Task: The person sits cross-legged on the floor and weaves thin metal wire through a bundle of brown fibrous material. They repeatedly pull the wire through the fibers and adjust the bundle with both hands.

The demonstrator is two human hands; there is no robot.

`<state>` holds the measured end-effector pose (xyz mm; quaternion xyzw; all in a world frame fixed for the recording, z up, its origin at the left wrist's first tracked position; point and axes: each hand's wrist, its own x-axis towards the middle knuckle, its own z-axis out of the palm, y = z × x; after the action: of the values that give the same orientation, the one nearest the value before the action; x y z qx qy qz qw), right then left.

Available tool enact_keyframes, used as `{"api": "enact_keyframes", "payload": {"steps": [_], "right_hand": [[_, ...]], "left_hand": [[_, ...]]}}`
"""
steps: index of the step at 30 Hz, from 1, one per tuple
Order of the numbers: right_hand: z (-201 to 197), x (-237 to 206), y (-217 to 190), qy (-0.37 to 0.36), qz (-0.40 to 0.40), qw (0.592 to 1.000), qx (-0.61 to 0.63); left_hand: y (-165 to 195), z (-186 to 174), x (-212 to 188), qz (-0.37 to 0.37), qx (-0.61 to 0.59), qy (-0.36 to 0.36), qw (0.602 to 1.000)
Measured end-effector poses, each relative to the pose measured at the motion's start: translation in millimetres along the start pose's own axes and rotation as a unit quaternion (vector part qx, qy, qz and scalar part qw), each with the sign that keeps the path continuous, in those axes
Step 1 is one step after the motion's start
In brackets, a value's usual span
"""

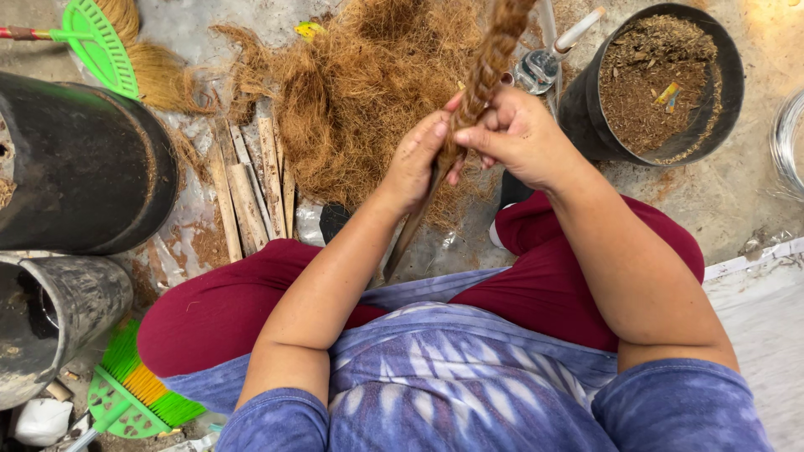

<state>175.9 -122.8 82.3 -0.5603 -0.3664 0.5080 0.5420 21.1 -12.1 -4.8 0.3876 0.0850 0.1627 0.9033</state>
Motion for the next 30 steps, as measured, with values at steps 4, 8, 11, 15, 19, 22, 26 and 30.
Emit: {"api": "enact_keyframes", "payload": {"steps": [4, 8, 11, 15, 19, 22, 26, 30], "right_hand": [[9, 5, 0, 0.089, -0.052, 0.994, -0.018], [19, -1, -3, 0.06, -0.044, 0.997, 0.01], [27, -4, -4, 0.062, -0.028, 0.992, 0.11], [25, -9, -5, 0.117, -0.046, 0.98, 0.151], [6, -6, -11, 0.098, -0.05, 0.993, 0.036], [5, -2, -15, 0.052, -0.103, 0.96, -0.253], [10, -4, -22, 0.066, -0.045, 0.911, -0.404], [16, -6, -21, -0.002, -0.021, 0.965, -0.26]], "left_hand": [[-13, 6, -7, 0.175, 0.31, 0.032, 0.934], [-19, 6, -10, 0.173, 0.303, 0.082, 0.934], [-20, 5, -8, 0.149, 0.265, 0.105, 0.947], [-13, 2, -6, 0.192, 0.21, 0.077, 0.955], [4, -6, -6, 0.157, 0.122, 0.08, 0.977], [7, -7, -5, 0.131, 0.072, 0.076, 0.986], [-3, -6, -4, 0.118, 0.055, 0.068, 0.989], [-13, -6, -4, 0.12, 0.085, 0.082, 0.986]]}}
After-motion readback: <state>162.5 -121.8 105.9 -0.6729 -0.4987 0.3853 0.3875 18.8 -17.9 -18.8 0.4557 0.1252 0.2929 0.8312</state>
